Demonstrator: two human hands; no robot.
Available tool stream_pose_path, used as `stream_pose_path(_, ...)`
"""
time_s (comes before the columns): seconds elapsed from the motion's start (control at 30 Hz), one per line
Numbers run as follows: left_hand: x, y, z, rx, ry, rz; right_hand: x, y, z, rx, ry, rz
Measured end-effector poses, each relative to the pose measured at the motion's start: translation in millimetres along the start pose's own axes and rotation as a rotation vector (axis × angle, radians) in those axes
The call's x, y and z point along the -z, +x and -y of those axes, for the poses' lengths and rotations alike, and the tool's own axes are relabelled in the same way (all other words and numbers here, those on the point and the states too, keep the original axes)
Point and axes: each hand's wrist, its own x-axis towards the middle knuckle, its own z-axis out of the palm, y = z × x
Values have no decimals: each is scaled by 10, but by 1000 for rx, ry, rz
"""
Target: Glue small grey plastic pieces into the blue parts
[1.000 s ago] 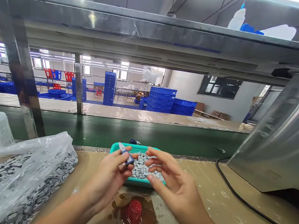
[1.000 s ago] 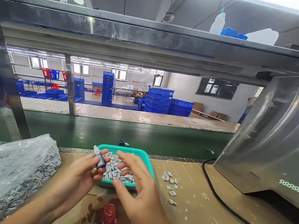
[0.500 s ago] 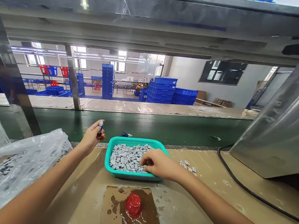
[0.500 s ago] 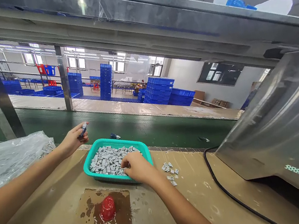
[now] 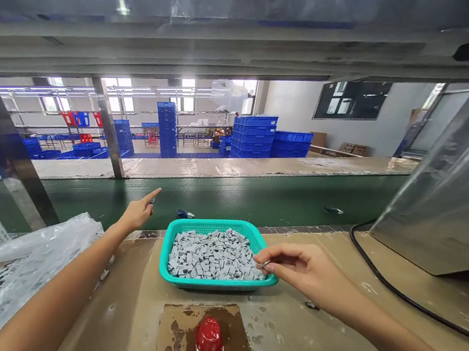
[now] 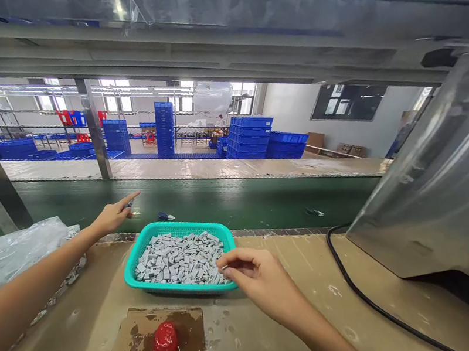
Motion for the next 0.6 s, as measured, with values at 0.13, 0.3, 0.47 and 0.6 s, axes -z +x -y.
stream_pose_path(0.13, -87, 109, 77, 39, 151, 81, 108, -202, -41, 20, -39, -78)
stream_pose_path(0.3, -319, 294, -89, -18, 216, 109, 79, -295, -140, -201, 128, -92)
stream_pose_path(0.47, -504, 370, -335, -101, 150, 227, 9, -298, -211, -276, 330, -209)
stream_pose_path(0.6, -441, 275, -311, -31, 43, 169, 0, -328, -230, -314, 329, -233)
